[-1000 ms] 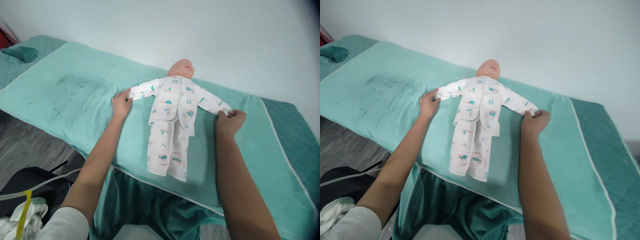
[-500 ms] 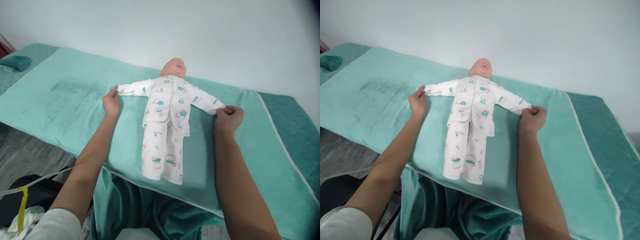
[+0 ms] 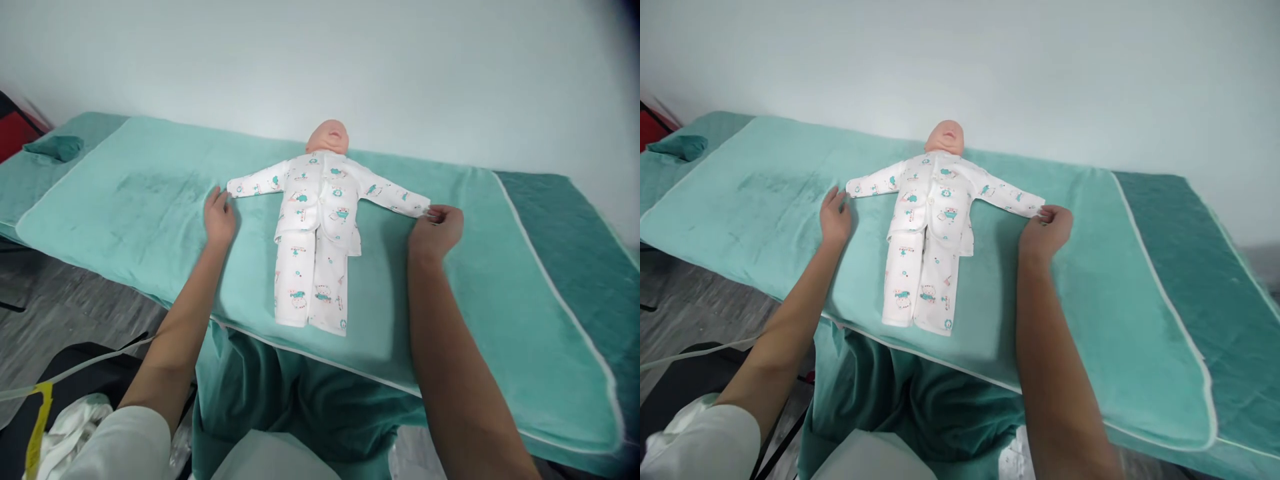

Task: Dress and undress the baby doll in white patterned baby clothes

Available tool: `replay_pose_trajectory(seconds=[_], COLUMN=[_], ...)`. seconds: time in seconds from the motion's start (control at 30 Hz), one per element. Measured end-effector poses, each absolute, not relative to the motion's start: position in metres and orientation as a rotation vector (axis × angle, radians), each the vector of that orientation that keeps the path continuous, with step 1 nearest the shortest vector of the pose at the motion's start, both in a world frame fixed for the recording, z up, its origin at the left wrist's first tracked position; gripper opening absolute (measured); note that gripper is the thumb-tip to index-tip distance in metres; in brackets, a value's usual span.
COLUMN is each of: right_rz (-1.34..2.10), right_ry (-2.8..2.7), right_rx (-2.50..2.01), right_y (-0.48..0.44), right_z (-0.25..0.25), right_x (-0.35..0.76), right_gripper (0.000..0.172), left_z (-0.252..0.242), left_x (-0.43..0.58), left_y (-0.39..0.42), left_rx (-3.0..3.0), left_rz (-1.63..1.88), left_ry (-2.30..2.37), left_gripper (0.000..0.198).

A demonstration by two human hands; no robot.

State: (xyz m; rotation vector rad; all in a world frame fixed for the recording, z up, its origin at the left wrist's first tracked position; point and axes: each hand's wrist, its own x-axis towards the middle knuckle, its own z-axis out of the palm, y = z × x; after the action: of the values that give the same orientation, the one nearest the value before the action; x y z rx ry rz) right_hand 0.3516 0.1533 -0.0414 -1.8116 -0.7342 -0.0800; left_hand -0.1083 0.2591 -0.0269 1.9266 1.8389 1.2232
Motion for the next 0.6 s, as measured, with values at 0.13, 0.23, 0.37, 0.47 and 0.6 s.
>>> replay_pose_trajectory(seconds=[0.13,0.23,0.37,0.47,0.6], right_rz=[-0.001,0.071,0.062,0.003,0.006], right_ry=[-1.007,-1.507,-2.010,-2.077,-2.035], right_rx=[-1.784,-1.793,-1.717,-1.670,-1.644], right_y=[0.126,0.093,0.042,0.014,-0.009], right_z=[-0.043,-0.043,-0.039,-0.039,-0.045], right_x=[0.316,0.276,0.231,0.215,0.206], right_gripper=[0.031,0.040,0.042,0.043,0.045], left_z=[-0.029,-0.050,-0.097,-0.118,-0.114], left_x=[-0.128,-0.152,-0.195,-0.243,-0.317], left_y=[0.175,0.083,-0.047,-0.121,-0.172], left_rx=[1.989,1.990,1.967,1.786,1.354], left_rz=[1.179,1.235,1.010,0.929,0.726], left_ry=[1.833,1.852,2.029,2.286,2.718], left_gripper=[0.040,0.039,0.038,0.041,0.050])
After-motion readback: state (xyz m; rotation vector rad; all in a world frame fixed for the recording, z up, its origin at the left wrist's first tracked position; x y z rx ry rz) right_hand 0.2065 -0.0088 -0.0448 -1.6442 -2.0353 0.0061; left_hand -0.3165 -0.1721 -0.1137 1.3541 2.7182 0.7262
